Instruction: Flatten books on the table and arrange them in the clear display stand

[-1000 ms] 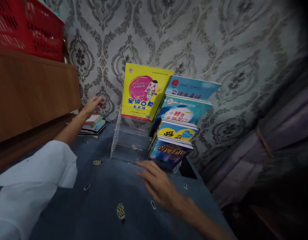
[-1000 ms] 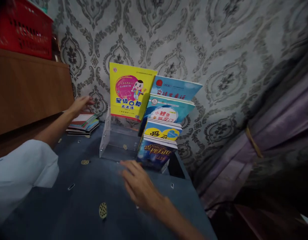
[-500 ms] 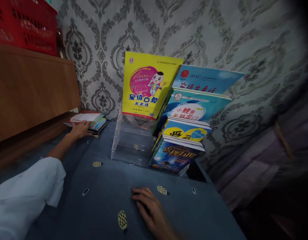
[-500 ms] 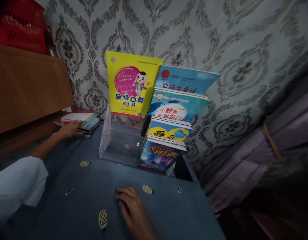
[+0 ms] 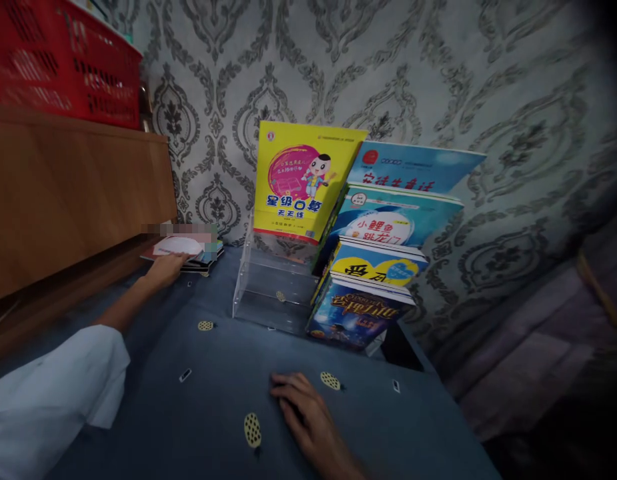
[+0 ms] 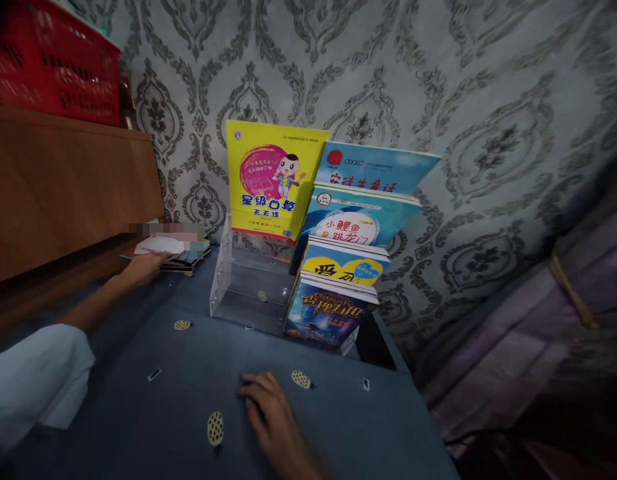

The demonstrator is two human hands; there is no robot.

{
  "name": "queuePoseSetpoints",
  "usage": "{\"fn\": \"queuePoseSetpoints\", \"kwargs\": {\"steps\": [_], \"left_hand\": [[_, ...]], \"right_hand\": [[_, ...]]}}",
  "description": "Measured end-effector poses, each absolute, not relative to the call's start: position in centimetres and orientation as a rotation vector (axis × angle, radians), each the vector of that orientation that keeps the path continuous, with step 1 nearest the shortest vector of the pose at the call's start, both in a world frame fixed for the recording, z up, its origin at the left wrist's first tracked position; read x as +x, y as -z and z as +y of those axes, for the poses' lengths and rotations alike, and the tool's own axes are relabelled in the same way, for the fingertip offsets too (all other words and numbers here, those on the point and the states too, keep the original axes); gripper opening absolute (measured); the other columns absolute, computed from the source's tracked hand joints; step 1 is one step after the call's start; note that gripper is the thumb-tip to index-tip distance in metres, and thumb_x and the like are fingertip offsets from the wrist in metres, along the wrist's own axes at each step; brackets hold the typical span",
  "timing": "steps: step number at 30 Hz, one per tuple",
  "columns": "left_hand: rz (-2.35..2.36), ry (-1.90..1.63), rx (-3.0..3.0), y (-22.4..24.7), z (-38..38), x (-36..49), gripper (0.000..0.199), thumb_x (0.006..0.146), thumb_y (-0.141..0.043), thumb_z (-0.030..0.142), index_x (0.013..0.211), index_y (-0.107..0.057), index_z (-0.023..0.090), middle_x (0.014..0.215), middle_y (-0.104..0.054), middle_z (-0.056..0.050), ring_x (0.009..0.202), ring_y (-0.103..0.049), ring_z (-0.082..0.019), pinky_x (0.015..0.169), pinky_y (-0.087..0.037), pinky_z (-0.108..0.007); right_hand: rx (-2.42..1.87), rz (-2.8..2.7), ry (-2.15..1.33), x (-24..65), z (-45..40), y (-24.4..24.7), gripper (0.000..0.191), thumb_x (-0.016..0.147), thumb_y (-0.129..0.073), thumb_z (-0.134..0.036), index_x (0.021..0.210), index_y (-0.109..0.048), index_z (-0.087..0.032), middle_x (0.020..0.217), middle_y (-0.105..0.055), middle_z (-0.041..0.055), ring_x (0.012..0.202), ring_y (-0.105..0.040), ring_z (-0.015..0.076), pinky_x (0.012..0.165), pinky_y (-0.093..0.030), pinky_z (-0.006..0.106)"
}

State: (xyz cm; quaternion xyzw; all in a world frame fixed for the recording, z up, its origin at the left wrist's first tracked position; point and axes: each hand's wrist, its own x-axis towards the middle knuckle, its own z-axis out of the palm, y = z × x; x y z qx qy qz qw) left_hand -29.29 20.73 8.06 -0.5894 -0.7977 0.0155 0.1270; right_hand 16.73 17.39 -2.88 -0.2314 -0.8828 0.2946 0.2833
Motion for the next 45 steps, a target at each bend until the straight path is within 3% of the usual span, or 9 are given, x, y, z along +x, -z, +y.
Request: {"fn": "queuePoseSetpoints", "kwargs": {"steps": [7,11,18,22,25,28,32,36,45], "left_hand": [[-2.301,-0.156,-1.782,-6.7,16.2,-24.9,0.051,0.089,-0.035,0.002,0.134,-0.058,0.009,0.127,-0.067,-0.023,0.119,-0.065,-0.036,0.094,-0.051,-0.046],[-2.283,-0.253,-1.867,-5.5,12.7,-20.9,0.047,0.089,-0.038,-0.001,0.126,-0.065,0.010,0.114,-0.073,-0.020,0.109,-0.069,-0.034,0.092,-0.052,-0.045],[-2.220,-0.309,-2.015,-4.4,6.6,-12.5,0.043,0.088,-0.046,0.000,0.125,-0.067,0.008,0.110,-0.073,-0.021,0.100,-0.071,-0.033,0.081,-0.055,-0.042],[-2.156,-0.242,-2.202,-4.9,4.9,-10.5,0.028,0.096,-0.058,0.031,0.116,-0.072,0.018,0.108,-0.074,-0.015,0.098,-0.070,-0.032,0.084,-0.054,-0.042],[-2.225,0.019,-2.258,-5.1,5.3,-12.7,0.036,0.102,-0.045,0.047,0.108,-0.073,0.025,0.106,-0.076,-0.008,0.098,-0.070,-0.027,0.090,-0.052,-0.040],[-2.367,0.152,-2.059,-4.2,7.2,-17.0,0.046,0.103,-0.037,0.042,0.134,-0.062,0.019,0.133,-0.066,-0.015,0.118,-0.065,-0.031,0.100,-0.049,-0.046],[-2.601,0.166,-1.705,-1.9,9.7,-21.5,0.062,0.102,-0.032,0.047,0.156,-0.039,0.017,0.163,-0.035,-0.018,0.151,-0.032,-0.036,0.114,-0.035,-0.058],[-2.700,0.138,-1.724,-0.2,10.3,-22.9,0.067,0.103,-0.023,0.050,0.161,-0.028,0.017,0.168,-0.024,-0.015,0.156,-0.018,-0.033,0.120,-0.025,-0.058],[-2.580,0.172,-1.890,1.0,9.0,-23.3,0.074,0.101,-0.024,0.059,0.160,-0.031,0.015,0.167,-0.023,-0.017,0.156,-0.016,-0.035,0.121,-0.025,-0.055]], "right_hand": [[-0.635,-2.337,-0.808,16.7,17.4,3.3,0.029,0.101,-0.048,-0.029,0.112,-0.074,-0.023,0.126,-0.072,0.0141,0.122,-0.066,0.0289,0.112,-0.044,0.062],[-0.634,-2.344,-0.827,16.7,17.5,3.6,0.028,0.100,-0.049,-0.028,0.110,-0.074,-0.023,0.126,-0.071,0.0142,0.121,-0.065,0.0288,0.111,-0.045,0.061],[-0.615,-2.320,-0.834,16.7,17.7,3.6,0.027,0.100,-0.050,-0.028,0.111,-0.075,-0.025,0.125,-0.072,0.0131,0.120,-0.066,0.0297,0.107,-0.049,0.058],[-0.592,-2.353,-0.848,16.6,17.6,2.8,0.026,0.099,-0.050,-0.026,0.108,-0.075,-0.025,0.124,-0.072,0.0123,0.117,-0.067,0.0287,0.107,-0.049,0.057],[-0.593,-2.375,-0.854,16.6,17.6,2.3,0.026,0.099,-0.050,-0.025,0.107,-0.075,-0.024,0.123,-0.073,0.0126,0.118,-0.067,0.0281,0.109,-0.046,0.057],[-0.590,-2.380,-0.862,16.5,17.6,2.2,0.026,0.099,-0.050,-0.025,0.109,-0.074,-0.023,0.124,-0.072,0.0133,0.118,-0.066,0.0277,0.107,-0.048,0.056],[-0.558,-2.373,-0.852,16.5,17.5,2.2,0.025,0.098,-0.051,-0.022,0.109,-0.074,-0.022,0.124,-0.073,0.0131,0.117,-0.067,0.0269,0.108,-0.047,0.055],[-0.534,-2.361,-0.851,16.4,17.4,2.1,0.026,0.097,-0.050,-0.020,0.109,-0.073,-0.022,0.122,-0.073,0.0128,0.115,-0.067,0.0259,0.103,-0.051,0.052],[-0.510,-2.373,-0.829,16.3,17.2,1.9,0.026,0.095,-0.052,-0.015,0.109,-0.073,-0.022,0.122,-0.072,0.0125,0.116,-0.066,0.0254,0.101,-0.051,0.050]]}}
